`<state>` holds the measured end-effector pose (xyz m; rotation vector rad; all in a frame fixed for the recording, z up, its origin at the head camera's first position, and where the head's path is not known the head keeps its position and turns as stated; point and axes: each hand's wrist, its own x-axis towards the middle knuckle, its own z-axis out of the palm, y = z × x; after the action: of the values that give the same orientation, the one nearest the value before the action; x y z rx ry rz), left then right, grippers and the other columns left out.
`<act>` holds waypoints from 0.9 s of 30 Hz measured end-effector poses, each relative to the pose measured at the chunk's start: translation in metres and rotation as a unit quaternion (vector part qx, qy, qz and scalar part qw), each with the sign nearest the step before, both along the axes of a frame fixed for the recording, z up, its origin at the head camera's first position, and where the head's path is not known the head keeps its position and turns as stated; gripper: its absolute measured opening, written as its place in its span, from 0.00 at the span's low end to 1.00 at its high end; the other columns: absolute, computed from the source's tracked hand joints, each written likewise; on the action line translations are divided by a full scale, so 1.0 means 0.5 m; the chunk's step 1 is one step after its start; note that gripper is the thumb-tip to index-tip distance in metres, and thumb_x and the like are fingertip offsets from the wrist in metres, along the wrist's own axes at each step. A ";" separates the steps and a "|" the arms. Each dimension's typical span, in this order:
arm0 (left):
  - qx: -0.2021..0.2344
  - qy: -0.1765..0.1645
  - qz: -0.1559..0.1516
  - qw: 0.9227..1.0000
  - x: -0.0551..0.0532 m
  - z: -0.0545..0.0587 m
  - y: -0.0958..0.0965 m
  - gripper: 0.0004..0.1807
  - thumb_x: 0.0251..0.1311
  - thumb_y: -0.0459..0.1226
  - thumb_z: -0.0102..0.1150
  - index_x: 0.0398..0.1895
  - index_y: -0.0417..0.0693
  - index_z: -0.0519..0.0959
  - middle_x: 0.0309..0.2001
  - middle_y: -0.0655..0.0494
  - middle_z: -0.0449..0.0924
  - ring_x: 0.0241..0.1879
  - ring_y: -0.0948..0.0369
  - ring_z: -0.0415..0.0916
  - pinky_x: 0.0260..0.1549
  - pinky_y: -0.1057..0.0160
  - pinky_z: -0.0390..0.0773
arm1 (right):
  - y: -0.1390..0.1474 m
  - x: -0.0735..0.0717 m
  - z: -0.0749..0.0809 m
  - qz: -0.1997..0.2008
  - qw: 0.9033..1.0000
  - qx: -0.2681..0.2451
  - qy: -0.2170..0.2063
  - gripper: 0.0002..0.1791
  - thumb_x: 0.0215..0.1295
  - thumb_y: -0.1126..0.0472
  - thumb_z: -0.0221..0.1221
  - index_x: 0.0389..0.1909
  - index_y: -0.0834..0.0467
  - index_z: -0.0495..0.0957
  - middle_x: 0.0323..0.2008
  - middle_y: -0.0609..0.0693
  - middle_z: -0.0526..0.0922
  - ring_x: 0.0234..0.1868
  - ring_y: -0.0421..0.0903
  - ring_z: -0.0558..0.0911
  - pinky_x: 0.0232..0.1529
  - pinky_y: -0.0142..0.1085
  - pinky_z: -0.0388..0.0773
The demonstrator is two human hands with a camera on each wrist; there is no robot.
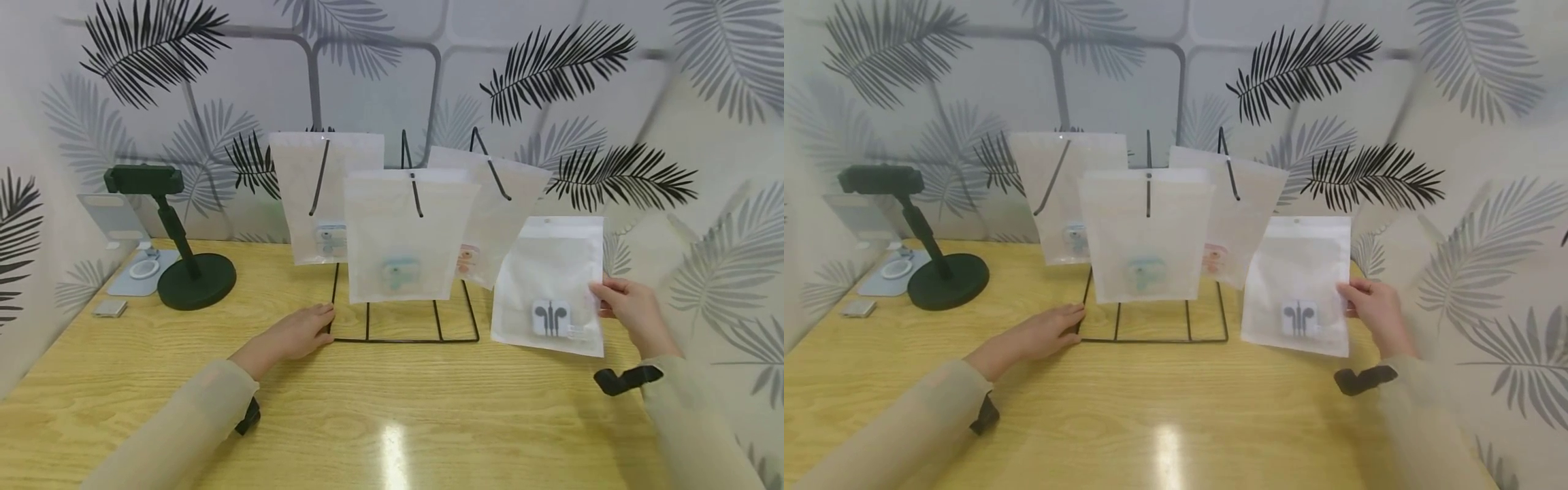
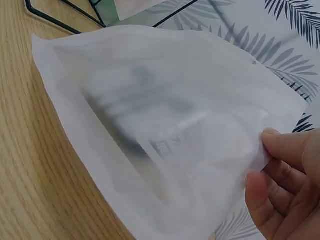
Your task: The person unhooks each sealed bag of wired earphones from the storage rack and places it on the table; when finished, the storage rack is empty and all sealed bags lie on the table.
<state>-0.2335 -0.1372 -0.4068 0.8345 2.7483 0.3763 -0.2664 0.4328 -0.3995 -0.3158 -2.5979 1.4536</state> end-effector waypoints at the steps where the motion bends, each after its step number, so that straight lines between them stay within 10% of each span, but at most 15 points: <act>1: 0.004 -0.002 0.000 1.000 0.000 0.000 0.000 0.30 0.68 0.39 0.48 0.66 0.30 0.57 0.67 0.35 0.53 0.66 0.44 0.49 0.63 0.48 0.52 | -0.013 -0.001 0.010 0.003 1.000 0.007 -0.007 0.33 0.60 0.44 0.58 0.52 0.68 0.72 0.37 0.54 0.75 0.30 0.40 0.77 0.28 0.30 0.80; 7: 0.023 0.002 -0.013 1.000 -0.004 -0.004 -0.008 0.31 0.68 0.43 0.47 0.66 0.30 0.58 0.66 0.35 0.54 0.66 0.44 0.50 0.63 0.48 0.53 | -0.076 0.004 0.049 0.023 0.997 0.054 -0.039 0.29 0.66 0.51 0.53 0.53 0.74 0.69 0.37 0.58 0.74 0.26 0.37 0.75 0.29 0.30 0.81; 27: -0.007 0.009 -0.007 1.000 -0.004 -0.004 -0.003 0.30 0.67 0.39 0.49 0.66 0.30 0.57 0.66 0.35 0.53 0.66 0.44 0.50 0.63 0.47 0.53 | -0.099 -0.058 -0.018 0.033 0.990 0.082 -0.109 0.24 0.66 0.56 0.54 0.55 0.72 0.69 0.33 0.55 0.74 0.27 0.43 0.72 0.23 0.29 0.77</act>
<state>-0.2353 -0.1387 -0.4087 0.8560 2.7566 0.3495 -0.2954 0.3834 -0.4083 -0.3920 -2.9056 1.2772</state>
